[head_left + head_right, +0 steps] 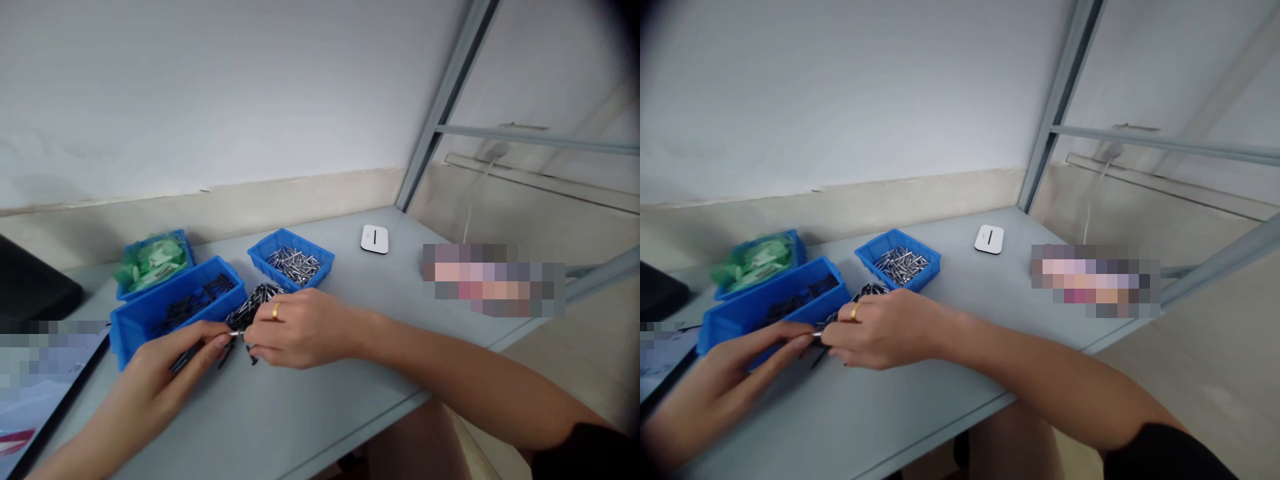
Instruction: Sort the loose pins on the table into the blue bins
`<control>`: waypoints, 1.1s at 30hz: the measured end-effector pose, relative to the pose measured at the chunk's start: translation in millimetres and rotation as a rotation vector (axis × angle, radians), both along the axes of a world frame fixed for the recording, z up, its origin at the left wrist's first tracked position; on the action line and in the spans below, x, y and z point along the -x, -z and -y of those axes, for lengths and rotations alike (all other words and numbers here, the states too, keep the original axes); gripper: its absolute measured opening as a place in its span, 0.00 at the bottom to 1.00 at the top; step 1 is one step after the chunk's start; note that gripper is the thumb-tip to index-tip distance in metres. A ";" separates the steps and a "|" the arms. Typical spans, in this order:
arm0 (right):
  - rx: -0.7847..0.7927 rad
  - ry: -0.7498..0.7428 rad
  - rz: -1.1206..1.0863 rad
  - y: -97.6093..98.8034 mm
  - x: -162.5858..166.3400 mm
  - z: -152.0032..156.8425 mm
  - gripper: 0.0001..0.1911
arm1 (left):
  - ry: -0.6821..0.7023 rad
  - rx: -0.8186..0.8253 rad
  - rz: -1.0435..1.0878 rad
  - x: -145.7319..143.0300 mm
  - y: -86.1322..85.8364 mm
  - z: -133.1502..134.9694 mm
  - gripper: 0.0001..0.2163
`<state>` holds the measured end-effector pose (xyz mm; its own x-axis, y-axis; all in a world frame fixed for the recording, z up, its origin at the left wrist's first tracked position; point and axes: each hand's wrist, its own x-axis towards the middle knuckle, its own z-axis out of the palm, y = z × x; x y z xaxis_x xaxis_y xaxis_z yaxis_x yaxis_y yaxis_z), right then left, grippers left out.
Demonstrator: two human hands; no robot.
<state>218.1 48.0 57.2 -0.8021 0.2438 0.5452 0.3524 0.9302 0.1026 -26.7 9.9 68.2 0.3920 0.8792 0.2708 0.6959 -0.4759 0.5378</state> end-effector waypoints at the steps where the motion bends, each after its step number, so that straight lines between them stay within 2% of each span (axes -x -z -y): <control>1: -0.007 -0.010 -0.005 0.5 0.4 0.2 0.16 | 0.019 -0.012 -0.001 0.3 0.7 -0.5 0.15; 4: -0.013 -0.028 -0.015 0.4 0.8 1.1 0.17 | 0.017 -0.032 0.011 2.4 3.8 -2.4 0.15; 8: -0.049 -0.049 -0.069 0.0 0.7 1.1 0.16 | 0.012 0.053 -0.020 9.0 7.5 -2.7 0.14; 11: -0.092 -0.021 -0.097 0.4 -0.4 -1.3 0.15 | -0.038 0.080 0.039 14.9 10.0 -2.1 0.16; 15: -0.086 0.184 -0.087 -3.5 -5.6 -7.4 0.15 | 0.009 0.061 -0.006 16.8 13.9 -2.5 0.16; 19: 0.014 0.483 -0.039 -9.8 -11.5 -12.7 0.12 | 0.174 0.010 -0.104 7.8 14.9 -1.1 0.10; 21: 0.073 0.577 0.000 -10.7 -12.6 -14.2 0.12 | 0.245 -0.005 -0.122 2.7 14.1 0.2 0.08; 25: 0.145 0.625 0.044 -7.5 -11.6 -15.1 0.13 | 0.284 0.007 -0.154 0.0 13.9 1.1 0.09; 33: 0.151 0.623 0.037 -5.7 -10.2 -14.2 0.15 | 0.328 0.044 -0.201 2.4 21.2 -2.3 0.10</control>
